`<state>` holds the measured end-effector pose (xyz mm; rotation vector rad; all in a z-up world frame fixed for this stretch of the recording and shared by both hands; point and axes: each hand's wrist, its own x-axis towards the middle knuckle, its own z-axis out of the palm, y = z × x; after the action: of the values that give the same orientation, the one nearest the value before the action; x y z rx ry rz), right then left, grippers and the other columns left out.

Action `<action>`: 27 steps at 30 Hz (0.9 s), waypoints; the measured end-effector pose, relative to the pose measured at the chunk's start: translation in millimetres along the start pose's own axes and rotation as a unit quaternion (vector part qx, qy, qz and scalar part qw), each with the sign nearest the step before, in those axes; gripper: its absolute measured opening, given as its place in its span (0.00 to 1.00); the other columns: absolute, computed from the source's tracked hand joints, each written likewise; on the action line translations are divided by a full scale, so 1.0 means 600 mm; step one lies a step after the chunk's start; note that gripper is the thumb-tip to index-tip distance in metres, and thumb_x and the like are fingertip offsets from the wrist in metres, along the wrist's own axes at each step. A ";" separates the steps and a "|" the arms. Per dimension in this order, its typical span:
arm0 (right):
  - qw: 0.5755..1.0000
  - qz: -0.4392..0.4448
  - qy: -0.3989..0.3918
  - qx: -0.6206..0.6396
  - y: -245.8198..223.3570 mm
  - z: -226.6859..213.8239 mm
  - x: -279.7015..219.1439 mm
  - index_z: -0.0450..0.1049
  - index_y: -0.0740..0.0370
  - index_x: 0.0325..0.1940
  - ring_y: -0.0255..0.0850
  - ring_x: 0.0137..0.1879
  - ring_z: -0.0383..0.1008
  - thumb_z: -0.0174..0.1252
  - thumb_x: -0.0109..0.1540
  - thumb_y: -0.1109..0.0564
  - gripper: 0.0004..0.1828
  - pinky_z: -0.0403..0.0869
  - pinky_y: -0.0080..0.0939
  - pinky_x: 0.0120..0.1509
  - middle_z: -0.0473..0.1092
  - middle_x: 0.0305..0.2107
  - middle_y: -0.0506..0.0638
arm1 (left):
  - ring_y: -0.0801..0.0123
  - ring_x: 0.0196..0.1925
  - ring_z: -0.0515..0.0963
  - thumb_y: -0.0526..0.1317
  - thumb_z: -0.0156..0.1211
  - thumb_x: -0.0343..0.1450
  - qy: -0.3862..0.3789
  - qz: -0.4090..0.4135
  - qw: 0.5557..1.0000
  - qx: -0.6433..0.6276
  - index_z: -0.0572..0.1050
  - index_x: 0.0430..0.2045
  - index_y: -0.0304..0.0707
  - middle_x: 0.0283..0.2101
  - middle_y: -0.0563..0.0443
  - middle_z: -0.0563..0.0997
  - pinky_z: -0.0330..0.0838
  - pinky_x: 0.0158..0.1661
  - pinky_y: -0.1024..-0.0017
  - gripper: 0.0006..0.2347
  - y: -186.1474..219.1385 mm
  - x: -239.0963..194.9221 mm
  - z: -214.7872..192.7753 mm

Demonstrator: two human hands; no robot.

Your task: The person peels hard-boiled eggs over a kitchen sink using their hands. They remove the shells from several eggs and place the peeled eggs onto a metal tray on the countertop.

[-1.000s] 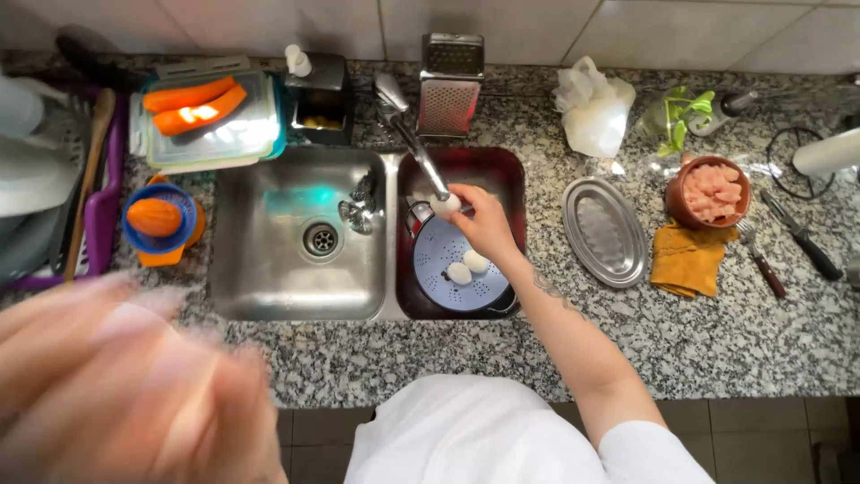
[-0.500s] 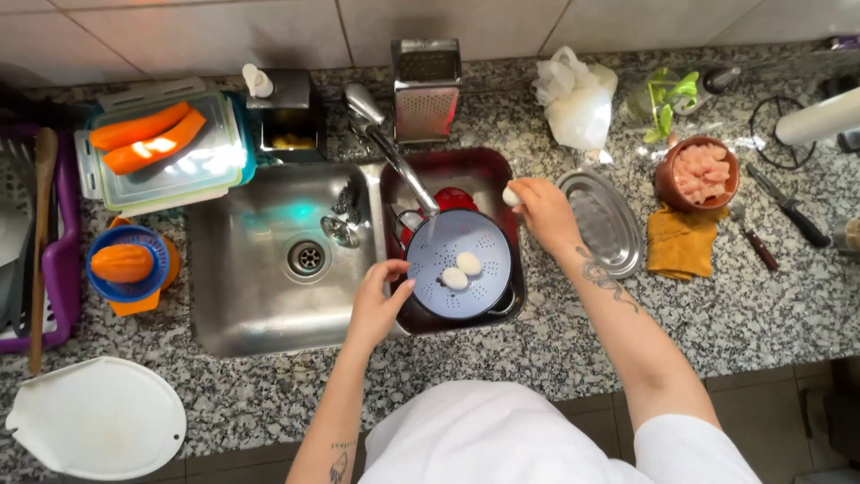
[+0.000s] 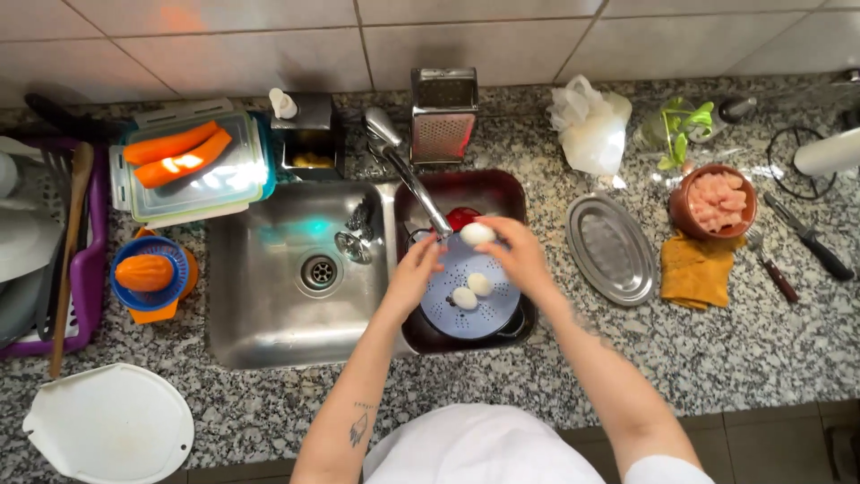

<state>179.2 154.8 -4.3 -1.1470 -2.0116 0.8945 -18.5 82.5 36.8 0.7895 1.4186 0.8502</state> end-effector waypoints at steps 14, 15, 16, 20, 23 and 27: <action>0.928 0.224 -0.014 0.296 -0.052 0.086 -0.005 0.66 0.56 0.55 0.40 0.46 0.72 0.68 0.51 0.61 0.30 0.73 0.37 0.50 0.70 0.43 0.55 | 0.74 0.42 0.75 0.41 0.56 0.71 0.089 0.107 0.987 -0.081 0.73 0.48 0.36 0.46 0.45 0.78 0.73 0.42 0.76 0.14 -0.059 0.057 0.008; 0.919 0.227 0.001 0.321 -0.045 0.089 -0.009 0.66 0.55 0.54 0.36 0.46 0.71 0.68 0.51 0.61 0.29 0.73 0.34 0.50 0.70 0.43 0.52 | 0.75 0.42 0.74 0.40 0.51 0.73 0.082 0.108 0.986 -0.094 0.72 0.50 0.36 0.47 0.46 0.77 0.73 0.43 0.76 0.13 -0.058 0.055 0.009; 0.920 0.227 0.002 0.320 -0.043 0.086 -0.011 0.66 0.55 0.54 0.36 0.46 0.71 0.68 0.51 0.61 0.29 0.73 0.34 0.50 0.70 0.43 0.52 | 0.75 0.42 0.74 0.40 0.51 0.73 0.080 0.108 0.986 -0.094 0.72 0.50 0.36 0.47 0.46 0.77 0.73 0.43 0.76 0.13 -0.064 0.059 0.010; 0.900 0.218 0.012 0.378 -0.046 0.082 -0.018 0.66 0.59 0.53 0.34 0.45 0.72 0.68 0.49 0.66 0.30 0.74 0.34 0.51 0.70 0.43 0.52 | 0.80 0.39 0.74 0.40 0.57 0.70 0.110 0.135 0.981 -0.088 0.75 0.45 0.39 0.43 0.53 0.79 0.73 0.40 0.81 0.11 -0.090 0.070 0.012; 0.894 0.214 0.012 0.393 -0.046 0.082 -0.022 0.65 0.60 0.53 0.35 0.44 0.73 0.67 0.50 0.67 0.30 0.75 0.34 0.51 0.70 0.42 0.53 | 0.81 0.36 0.75 0.40 0.60 0.69 0.135 0.146 0.977 -0.075 0.78 0.41 0.42 0.39 0.54 0.81 0.74 0.38 0.81 0.09 -0.093 0.070 0.014; 0.875 0.221 0.006 0.430 -0.066 0.075 -0.020 0.63 0.60 0.56 0.32 0.44 0.73 0.64 0.52 0.67 0.29 0.75 0.33 0.51 0.71 0.41 0.52 | 0.83 0.36 0.75 0.41 0.58 0.70 0.139 0.152 0.974 -0.088 0.78 0.41 0.44 0.38 0.56 0.81 0.73 0.38 0.83 0.09 -0.088 0.066 0.015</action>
<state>130.5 118.2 0.4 -1.0491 -1.0769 1.7633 -9.0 91.0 -28.6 0.7842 1.4590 1.3488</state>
